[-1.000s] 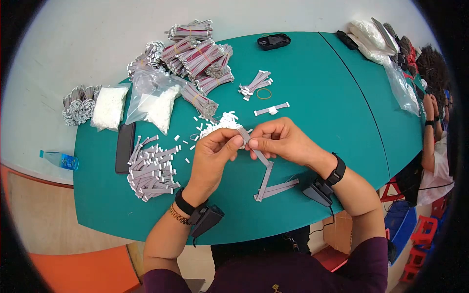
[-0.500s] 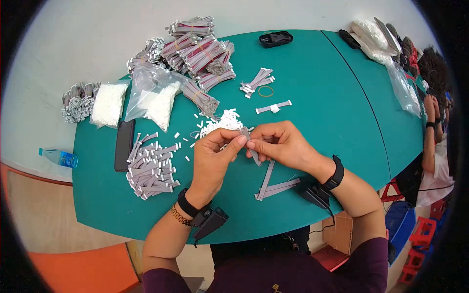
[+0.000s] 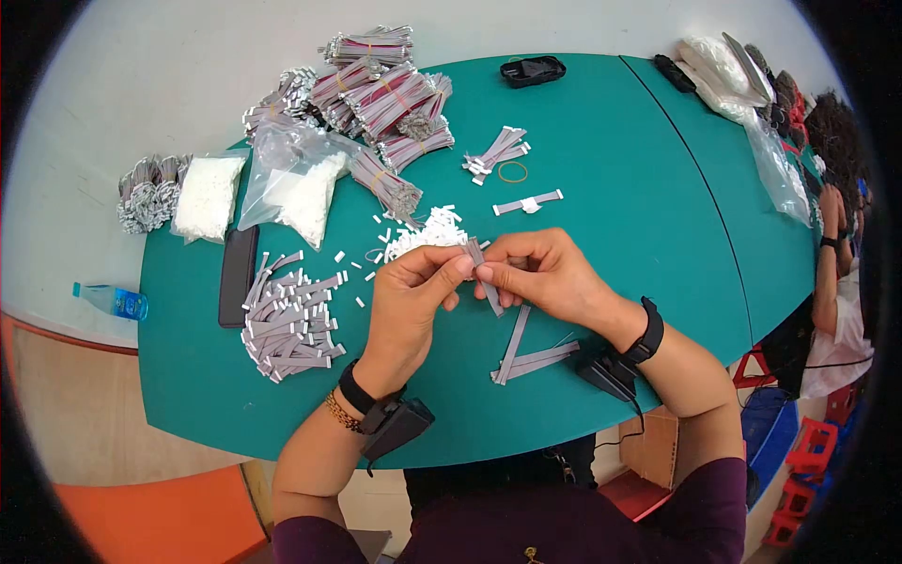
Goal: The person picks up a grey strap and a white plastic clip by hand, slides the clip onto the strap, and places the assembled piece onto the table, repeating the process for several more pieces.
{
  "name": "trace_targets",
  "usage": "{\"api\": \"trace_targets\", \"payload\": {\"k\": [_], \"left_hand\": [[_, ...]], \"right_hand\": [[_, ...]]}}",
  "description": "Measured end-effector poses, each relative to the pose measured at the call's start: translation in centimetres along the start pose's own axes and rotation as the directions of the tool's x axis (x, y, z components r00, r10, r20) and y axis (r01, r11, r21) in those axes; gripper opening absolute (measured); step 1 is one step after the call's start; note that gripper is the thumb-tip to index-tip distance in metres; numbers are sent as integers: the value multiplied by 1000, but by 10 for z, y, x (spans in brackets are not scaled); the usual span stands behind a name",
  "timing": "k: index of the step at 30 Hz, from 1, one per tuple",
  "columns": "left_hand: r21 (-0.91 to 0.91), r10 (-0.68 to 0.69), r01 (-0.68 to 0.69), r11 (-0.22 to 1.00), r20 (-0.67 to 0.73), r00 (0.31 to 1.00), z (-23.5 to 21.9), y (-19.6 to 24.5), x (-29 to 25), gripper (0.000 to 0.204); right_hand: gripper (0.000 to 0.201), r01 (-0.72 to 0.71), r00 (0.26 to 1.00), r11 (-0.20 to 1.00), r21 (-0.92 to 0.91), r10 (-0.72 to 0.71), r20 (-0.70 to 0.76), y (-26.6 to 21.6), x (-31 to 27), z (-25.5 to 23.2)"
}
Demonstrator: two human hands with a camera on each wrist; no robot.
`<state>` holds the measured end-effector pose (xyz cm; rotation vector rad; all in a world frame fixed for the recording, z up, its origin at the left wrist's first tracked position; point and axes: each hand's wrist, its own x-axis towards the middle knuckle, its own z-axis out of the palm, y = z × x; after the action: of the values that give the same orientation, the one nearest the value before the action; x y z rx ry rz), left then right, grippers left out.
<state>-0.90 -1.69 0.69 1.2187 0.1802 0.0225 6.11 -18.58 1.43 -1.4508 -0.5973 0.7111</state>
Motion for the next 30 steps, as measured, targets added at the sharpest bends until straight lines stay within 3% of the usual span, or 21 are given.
{"api": "trace_targets", "payload": {"k": [10,16,19,22,25,28,30], "left_hand": [[-94,-65,68,993,33,997,0,3,-1,8],[15,11,-11,1000,3,1000,0,0,0,8],[2,-14,14,1000,22,1000,-1,1,0,9],[-183,-162,170,968,55,985,-4,0,2,9],[-227,-163,183,956,104,981,-8,-2,4,9],[-241,-130,145,960,78,988,-5,-2,2,7],[-117,-54,58,991,42,998,-3,-2,1,6]], "right_hand": [[13,44,999,999,-22,-44,-1,4,0,1],[13,75,997,997,-23,-75,-13,6,1,2],[14,117,993,991,-67,-119,-21,7,1,2],[14,131,991,987,-96,-134,-26,8,2,1],[14,130,991,988,-78,-133,-22,9,2,2],[14,120,992,990,-71,-122,-24,8,2,3],[14,121,992,990,-79,-123,-19,8,2,3]]}}
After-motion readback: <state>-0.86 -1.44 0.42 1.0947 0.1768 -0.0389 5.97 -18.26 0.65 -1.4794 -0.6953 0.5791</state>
